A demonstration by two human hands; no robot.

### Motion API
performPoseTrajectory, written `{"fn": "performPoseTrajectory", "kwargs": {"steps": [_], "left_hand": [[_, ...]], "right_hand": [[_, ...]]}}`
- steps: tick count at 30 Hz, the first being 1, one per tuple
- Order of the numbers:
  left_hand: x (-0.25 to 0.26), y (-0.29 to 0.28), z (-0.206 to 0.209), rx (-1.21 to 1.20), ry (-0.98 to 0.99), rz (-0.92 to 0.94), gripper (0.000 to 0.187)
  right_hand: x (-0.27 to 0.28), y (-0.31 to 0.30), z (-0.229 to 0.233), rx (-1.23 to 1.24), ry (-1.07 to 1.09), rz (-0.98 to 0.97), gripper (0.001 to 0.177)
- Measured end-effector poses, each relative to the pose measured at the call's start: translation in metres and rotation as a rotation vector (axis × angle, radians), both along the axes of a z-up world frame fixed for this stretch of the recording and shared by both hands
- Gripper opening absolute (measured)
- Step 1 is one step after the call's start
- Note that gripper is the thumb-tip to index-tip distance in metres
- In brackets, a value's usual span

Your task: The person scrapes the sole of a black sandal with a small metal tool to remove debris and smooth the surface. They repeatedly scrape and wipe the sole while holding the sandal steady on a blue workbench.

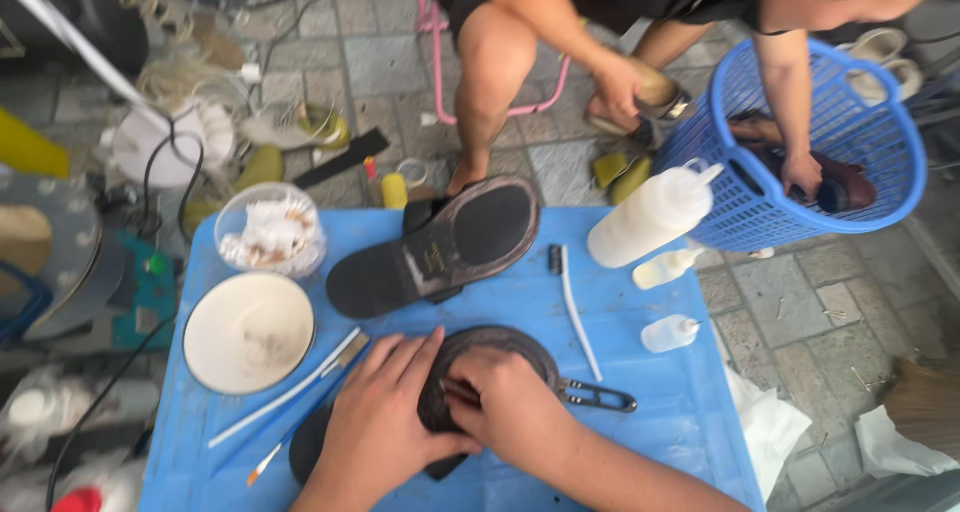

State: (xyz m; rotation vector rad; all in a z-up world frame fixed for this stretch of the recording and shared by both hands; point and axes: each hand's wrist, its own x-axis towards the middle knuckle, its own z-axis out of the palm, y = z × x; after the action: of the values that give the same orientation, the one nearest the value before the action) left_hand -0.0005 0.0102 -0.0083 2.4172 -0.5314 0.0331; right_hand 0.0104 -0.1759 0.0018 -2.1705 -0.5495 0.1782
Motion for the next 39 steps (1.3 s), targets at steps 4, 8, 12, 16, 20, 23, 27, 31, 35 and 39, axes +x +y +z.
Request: {"fn": "performPoseTrajectory", "kwargs": {"steps": [4,8,12,16,20,23,27,31,35,39], "left_hand": [[0.001,-0.003,-0.002,0.037,0.121,-0.005,0.125],[-0.001,-0.005,-0.002,0.0,0.101,0.012,0.125],[0.004,-0.003,-0.002,0.024,0.147,-0.011,0.125],[-0.002,-0.006,-0.004,0.012,0.088,-0.004,0.122],[0.001,-0.003,-0.002,-0.009,0.113,0.007,0.12],[-0.002,-0.002,-0.001,-0.012,0.092,-0.004,0.121],[-0.005,-0.003,-0.001,-0.025,0.075,0.014,0.115],[-0.002,-0.001,0.002,-0.021,0.136,0.007,0.122],[-0.001,-0.001,0.002,0.013,0.125,0.009,0.123],[-0.002,0.0,0.0,-0.027,0.167,0.027,0.121]], "right_hand": [[-0.006,-0.01,0.002,-0.076,0.095,0.022,0.014],[-0.004,0.002,-0.004,0.053,0.011,-0.018,0.015],[-0.011,-0.012,0.003,-0.052,0.082,0.007,0.015],[-0.01,0.0,-0.004,-0.012,0.078,-0.054,0.013],[-0.01,0.001,-0.012,0.062,-0.111,-0.006,0.014],[-0.014,-0.015,-0.01,-0.08,0.042,0.011,0.013],[-0.012,-0.001,-0.013,-0.001,0.034,-0.057,0.013],[-0.009,-0.009,-0.009,-0.057,0.081,-0.011,0.013],[-0.008,-0.006,-0.009,-0.103,0.081,-0.015,0.012],[-0.004,0.003,-0.013,0.027,0.01,-0.033,0.014]]}}
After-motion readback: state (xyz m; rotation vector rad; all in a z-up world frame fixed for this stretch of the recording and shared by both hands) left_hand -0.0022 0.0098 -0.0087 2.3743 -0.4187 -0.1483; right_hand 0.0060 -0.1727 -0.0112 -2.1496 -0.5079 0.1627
